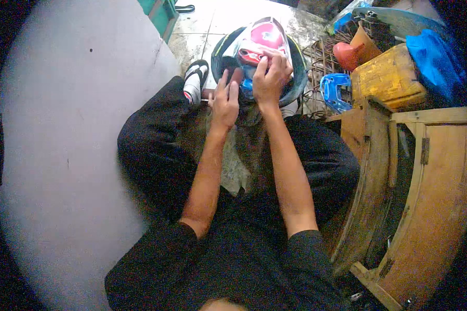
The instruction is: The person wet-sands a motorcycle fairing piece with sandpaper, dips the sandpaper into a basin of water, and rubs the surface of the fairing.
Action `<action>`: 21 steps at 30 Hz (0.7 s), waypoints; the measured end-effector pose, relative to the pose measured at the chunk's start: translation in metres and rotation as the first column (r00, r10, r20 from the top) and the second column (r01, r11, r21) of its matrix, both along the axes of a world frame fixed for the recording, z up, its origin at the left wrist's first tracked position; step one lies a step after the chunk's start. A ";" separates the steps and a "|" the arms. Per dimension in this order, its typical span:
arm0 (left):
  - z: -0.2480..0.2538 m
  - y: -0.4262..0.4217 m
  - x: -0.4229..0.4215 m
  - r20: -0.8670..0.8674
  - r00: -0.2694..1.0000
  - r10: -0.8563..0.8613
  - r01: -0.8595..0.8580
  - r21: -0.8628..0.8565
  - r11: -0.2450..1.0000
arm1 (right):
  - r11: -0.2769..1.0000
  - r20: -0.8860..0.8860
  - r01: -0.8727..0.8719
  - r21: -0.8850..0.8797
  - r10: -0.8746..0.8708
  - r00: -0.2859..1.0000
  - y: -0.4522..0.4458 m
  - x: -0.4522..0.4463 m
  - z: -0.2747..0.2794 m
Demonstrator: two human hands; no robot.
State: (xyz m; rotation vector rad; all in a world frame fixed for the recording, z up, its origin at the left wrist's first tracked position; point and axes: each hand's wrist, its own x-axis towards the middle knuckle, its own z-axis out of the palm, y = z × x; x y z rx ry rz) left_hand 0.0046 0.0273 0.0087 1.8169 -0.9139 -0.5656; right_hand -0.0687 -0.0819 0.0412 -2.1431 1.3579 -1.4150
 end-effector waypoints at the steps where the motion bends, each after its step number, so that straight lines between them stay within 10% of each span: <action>1: 0.002 -0.002 0.001 -0.037 0.999 0.010 -0.012 -0.056 0.998 | 1.000 0.002 0.002 -0.011 -0.002 1.000 0.000 0.001 0.000; 21: 0.003 0.007 -0.001 0.004 1.000 0.026 -0.025 -0.145 0.989 | 1.000 -0.001 -0.013 -0.022 0.013 1.000 -0.004 -0.001 -0.005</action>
